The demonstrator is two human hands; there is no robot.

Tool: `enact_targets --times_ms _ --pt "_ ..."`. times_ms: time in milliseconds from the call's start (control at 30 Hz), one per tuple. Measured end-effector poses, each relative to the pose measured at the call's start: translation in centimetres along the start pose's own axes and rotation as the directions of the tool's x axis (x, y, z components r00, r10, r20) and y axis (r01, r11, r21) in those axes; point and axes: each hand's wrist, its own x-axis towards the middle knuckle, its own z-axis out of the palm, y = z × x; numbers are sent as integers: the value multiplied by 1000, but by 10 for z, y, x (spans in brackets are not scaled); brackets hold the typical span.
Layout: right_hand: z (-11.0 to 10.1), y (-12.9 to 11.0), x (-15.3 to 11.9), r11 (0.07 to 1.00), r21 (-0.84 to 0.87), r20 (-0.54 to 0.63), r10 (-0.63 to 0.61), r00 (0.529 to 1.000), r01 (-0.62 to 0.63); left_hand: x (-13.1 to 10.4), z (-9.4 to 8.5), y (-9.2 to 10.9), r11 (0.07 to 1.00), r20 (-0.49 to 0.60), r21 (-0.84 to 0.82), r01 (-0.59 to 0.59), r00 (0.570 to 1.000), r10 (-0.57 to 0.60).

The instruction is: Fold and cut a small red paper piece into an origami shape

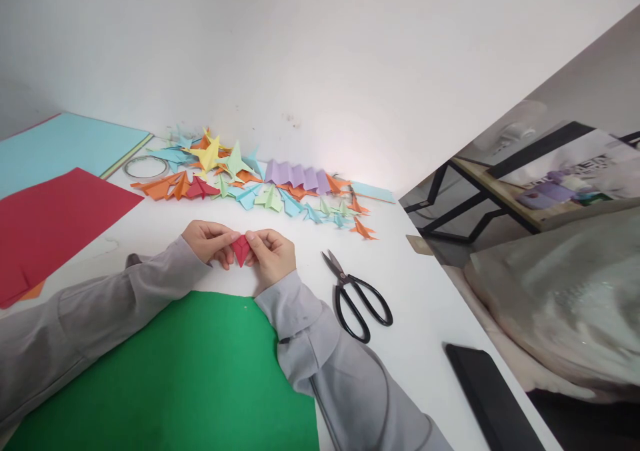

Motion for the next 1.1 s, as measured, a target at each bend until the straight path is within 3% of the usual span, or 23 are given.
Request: enact_targets --times_ms 200,367,533,633,733,933,1100 --pt "-1 -2 0 998 -41 15 -50 999 51 2 -3 -2 1000 51 15 -23 998 22" --pt "-1 -4 -1 997 -40 31 -71 997 72 2 -6 0 999 135 -36 40 990 -34" --pt "-1 -3 -2 999 -8 50 -50 998 50 -2 -4 1 999 77 -5 -41 996 41" --pt "-1 -2 -3 1000 18 79 -7 997 5 -3 -5 -1 996 128 -13 -89 988 90" --pt "0 -3 -5 996 -89 116 -3 993 14 -3 -8 -2 993 195 -1 -114 974 112" --pt "0 -7 -6 990 -136 186 -21 982 46 -2 -13 -1 999 279 -14 -40 959 43" --pt "-1 -6 -5 989 -128 162 -52 985 73 3 -11 -2 991 314 -130 39 949 4"
